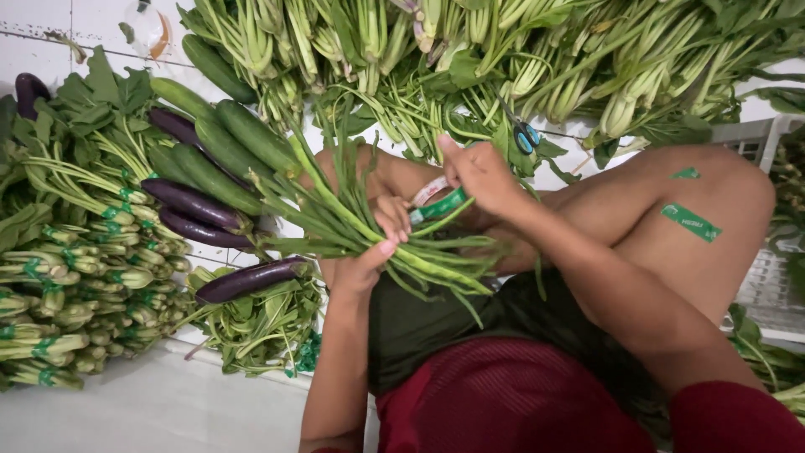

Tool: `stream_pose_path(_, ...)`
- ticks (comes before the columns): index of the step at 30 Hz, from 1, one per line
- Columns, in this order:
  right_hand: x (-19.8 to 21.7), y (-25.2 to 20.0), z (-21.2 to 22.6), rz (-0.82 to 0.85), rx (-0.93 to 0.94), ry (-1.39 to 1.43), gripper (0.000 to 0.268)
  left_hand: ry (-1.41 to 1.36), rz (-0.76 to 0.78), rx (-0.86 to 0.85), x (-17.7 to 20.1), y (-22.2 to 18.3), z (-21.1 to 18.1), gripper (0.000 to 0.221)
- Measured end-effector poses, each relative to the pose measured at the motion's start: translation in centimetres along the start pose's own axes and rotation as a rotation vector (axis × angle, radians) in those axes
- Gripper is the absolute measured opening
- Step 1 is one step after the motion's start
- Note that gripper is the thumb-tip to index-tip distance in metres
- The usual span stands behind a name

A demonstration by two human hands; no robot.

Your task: Bundling long beans using green adhesive tape and scissors while sitting on the floor.

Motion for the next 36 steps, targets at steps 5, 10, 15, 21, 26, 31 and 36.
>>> stream_pose_path(5,3.1,1.0,-1.9,-0.057,-0.125,-0.204,0.08,-0.003,-0.065,0.03,0.6,-0.5,0.3,0.017)
stream_pose_path(10,3.8,1.4,1.8,-0.094,-0.034,-0.307,0.079,0.079,-0.162,0.13,2.5,-1.6,4.1,0.06)
stream_pose_path(15,3.4,1.3,9.0,-0.096,0.255,-0.482,0.071,0.156,-0.277,0.301,-0.1,0.6,0.7,0.05)
stream_pose_path(21,2.2,0.9,12.9,-0.05,0.474,-0.601,0.068,0.067,-0.358,0.473,1.8,0.2,4.7,0.044)
stream_pose_path(26,1.7,0.4,14.8,-0.072,0.527,-0.753,0.064,0.209,-0.449,0.535,1.9,-0.5,4.8,0.025)
stream_pose_path(31,1.2,-0.1,16.0,-0.021,0.509,-0.913,0.062,0.297,-0.586,0.716,1.1,-0.4,2.0,0.044)
stream_pose_path(36,-0.3,-1.1,19.8,0.087,0.524,-1.018,0.06,0.373,-0.636,0.898,-0.2,0.6,0.3,0.084)
Point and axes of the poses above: each hand's wrist, its own y-axis towards the middle knuckle, its own x-axis out of the back of the hand, z = x × y, the point moved 8 cm from there along y, towards the middle knuckle, and after that the axes turned 12 degrees about x, right-handed, at the moved point
